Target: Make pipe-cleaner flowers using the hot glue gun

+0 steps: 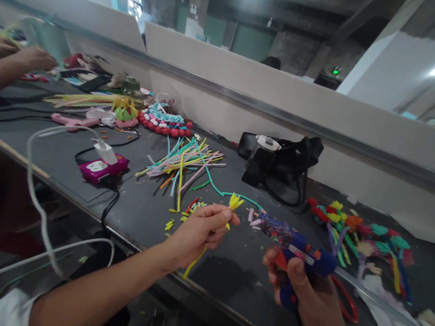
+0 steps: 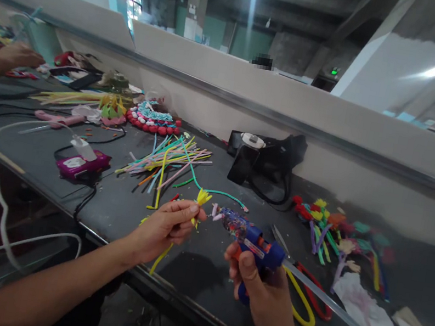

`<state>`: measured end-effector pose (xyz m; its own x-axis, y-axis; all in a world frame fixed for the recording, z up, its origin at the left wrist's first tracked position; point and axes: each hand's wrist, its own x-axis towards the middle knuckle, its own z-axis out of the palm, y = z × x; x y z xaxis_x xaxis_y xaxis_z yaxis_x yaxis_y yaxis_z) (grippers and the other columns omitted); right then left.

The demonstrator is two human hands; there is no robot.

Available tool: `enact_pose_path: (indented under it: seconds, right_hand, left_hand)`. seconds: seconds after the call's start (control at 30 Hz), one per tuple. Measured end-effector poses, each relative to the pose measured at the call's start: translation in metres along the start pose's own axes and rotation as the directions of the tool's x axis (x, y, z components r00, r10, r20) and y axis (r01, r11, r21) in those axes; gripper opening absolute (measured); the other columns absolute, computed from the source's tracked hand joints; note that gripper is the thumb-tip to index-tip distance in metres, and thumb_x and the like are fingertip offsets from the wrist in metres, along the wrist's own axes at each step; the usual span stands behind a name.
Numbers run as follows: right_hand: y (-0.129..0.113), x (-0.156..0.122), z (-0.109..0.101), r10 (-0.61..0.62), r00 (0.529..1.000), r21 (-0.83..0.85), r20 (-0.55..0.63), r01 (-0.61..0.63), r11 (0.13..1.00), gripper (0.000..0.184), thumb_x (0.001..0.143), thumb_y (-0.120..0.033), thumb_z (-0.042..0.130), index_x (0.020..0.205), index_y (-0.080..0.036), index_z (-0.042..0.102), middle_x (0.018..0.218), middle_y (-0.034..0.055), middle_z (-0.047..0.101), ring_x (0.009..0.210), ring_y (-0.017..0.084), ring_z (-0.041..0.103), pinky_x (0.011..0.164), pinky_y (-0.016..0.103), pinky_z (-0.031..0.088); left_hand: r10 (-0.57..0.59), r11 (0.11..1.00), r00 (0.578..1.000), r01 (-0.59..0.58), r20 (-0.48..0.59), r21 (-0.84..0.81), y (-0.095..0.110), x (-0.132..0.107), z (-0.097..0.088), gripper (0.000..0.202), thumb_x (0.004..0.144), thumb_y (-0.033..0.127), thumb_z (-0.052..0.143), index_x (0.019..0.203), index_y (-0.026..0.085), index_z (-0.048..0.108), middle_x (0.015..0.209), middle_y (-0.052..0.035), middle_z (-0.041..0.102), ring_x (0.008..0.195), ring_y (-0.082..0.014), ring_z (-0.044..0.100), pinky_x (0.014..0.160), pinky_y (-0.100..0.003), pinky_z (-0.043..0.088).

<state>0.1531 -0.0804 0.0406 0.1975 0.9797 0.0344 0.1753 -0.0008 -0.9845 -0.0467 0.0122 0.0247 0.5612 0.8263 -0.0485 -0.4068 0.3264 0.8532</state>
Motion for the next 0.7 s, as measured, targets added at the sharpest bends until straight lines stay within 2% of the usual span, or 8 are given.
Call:
enact_pose_path:
  seconds: [0.17,0.27,0.37,0.53,0.7]
  right_hand:
    - [0.009,0.0,0.005,-0.012,0.999,-0.065,-0.048,0.009,0.998,0.047,0.075,-0.063,0.064,0.089,-0.019,0.073,0.073,0.0077,0.069,0.055,0.015,0.058,0.044,0.024,0.048]
    - [0.021,-0.001,0.008,-0.04,0.992,-0.101,-0.118,0.028,0.994,0.043,0.075,-0.059,0.067,0.094,-0.021,0.073,0.078,0.0071,0.072,0.061,0.017,0.062,0.05,0.025,0.051]
    - [0.033,-0.002,0.011,-0.09,0.986,-0.19,-0.141,0.062,0.98,0.045,0.069,-0.057,0.073,0.097,-0.022,0.072,0.087,0.0079,0.074,0.069,0.021,0.067,0.057,0.029,0.055]
    - [0.036,-0.004,0.023,-0.159,0.965,-0.266,-0.209,0.1,0.959,0.048,0.075,-0.061,0.066,0.1,-0.021,0.07,0.091,0.0085,0.073,0.076,0.023,0.068,0.064,0.032,0.056]
    - [0.02,-0.003,0.029,-0.234,0.97,-0.327,-0.066,0.2,0.924,0.033,0.08,-0.054,0.062,0.092,-0.023,0.069,0.08,0.0037,0.072,0.069,0.02,0.065,0.059,0.029,0.053]
  left_hand:
    - [0.037,0.999,0.999,-0.038,-0.036,-0.011,-0.001,0.001,0.002,0.034,0.081,0.047,0.067,0.088,0.014,0.065,0.051,0.0105,0.021,0.042,-0.0036,0.015,0.042,-0.021,0.01]
    - [0.009,0.998,1.0,-0.01,-0.023,-0.055,-0.001,0.001,0.004,0.033,0.081,0.045,0.068,0.091,0.014,0.064,0.053,0.0101,0.023,0.043,-0.003,0.015,0.042,-0.02,0.01]
    - [-0.032,0.994,0.999,0.034,0.014,-0.102,-0.001,0.0,0.007,0.03,0.081,0.042,0.069,0.091,0.015,0.061,0.056,0.0093,0.029,0.042,-0.0021,0.016,0.04,-0.019,0.009]
    - [-0.046,0.99,0.998,0.05,0.033,-0.131,-0.002,-0.001,0.012,0.028,0.081,0.04,0.07,0.089,0.018,0.054,0.056,0.0095,0.031,0.042,-0.0018,0.017,0.039,-0.016,0.01]
    - [-0.006,0.993,1.0,0.007,0.012,-0.116,-0.007,0.0,0.015,0.028,0.082,0.039,0.069,0.085,0.019,0.05,0.055,0.01,0.031,0.041,-0.0018,0.016,0.039,-0.016,0.011]
